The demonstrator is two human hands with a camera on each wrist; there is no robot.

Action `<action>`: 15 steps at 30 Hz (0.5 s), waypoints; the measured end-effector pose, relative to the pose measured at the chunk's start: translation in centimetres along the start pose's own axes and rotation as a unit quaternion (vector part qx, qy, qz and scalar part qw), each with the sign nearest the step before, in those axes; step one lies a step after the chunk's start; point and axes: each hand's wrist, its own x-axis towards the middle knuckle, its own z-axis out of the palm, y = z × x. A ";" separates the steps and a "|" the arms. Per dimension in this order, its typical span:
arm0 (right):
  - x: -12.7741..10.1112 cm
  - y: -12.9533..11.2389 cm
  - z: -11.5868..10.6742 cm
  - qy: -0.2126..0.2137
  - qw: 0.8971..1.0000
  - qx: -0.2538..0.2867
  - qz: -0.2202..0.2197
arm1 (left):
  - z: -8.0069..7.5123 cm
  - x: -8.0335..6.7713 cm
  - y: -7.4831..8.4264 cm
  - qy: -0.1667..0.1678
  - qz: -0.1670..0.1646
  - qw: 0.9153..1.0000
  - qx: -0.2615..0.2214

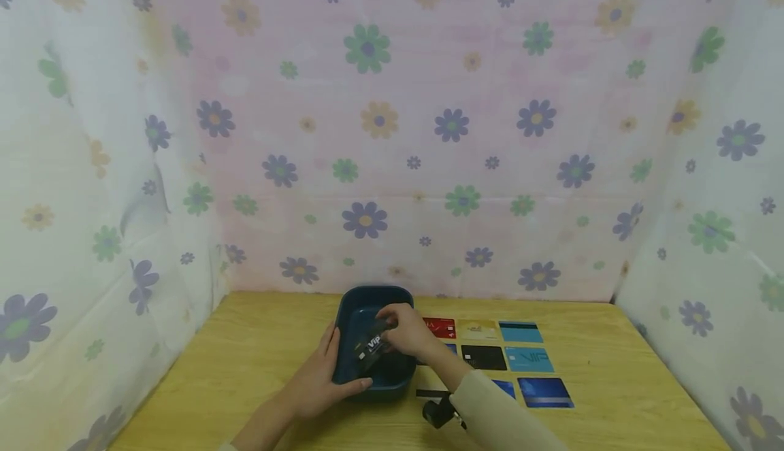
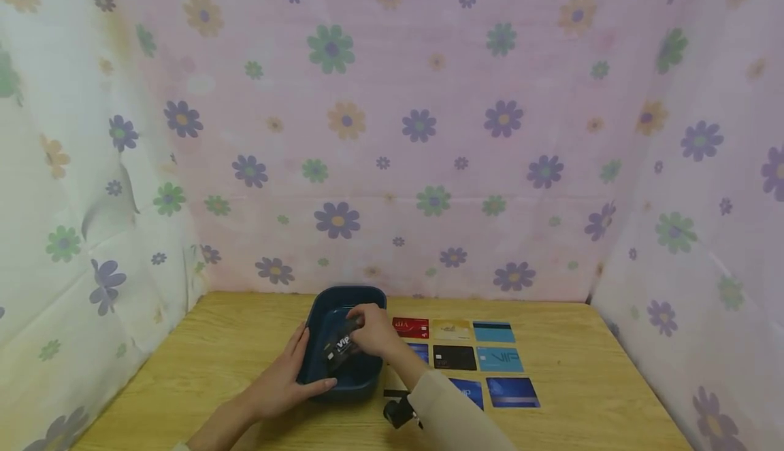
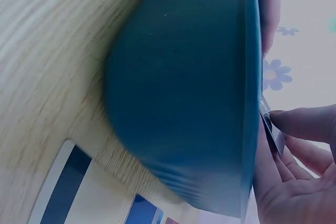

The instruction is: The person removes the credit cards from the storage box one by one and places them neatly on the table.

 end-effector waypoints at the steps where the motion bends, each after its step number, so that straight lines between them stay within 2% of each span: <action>1: -0.1 0.0 -0.1 0.001 1.000 0.002 -0.001 | 0.0 0.0 0.0 0.001 0.001 1.000 -0.001; 15: -2.5 0.3 -1.2 0.037 0.999 -0.011 -0.004 | 0.1 0.0 0.0 -0.003 -0.002 1.000 0.003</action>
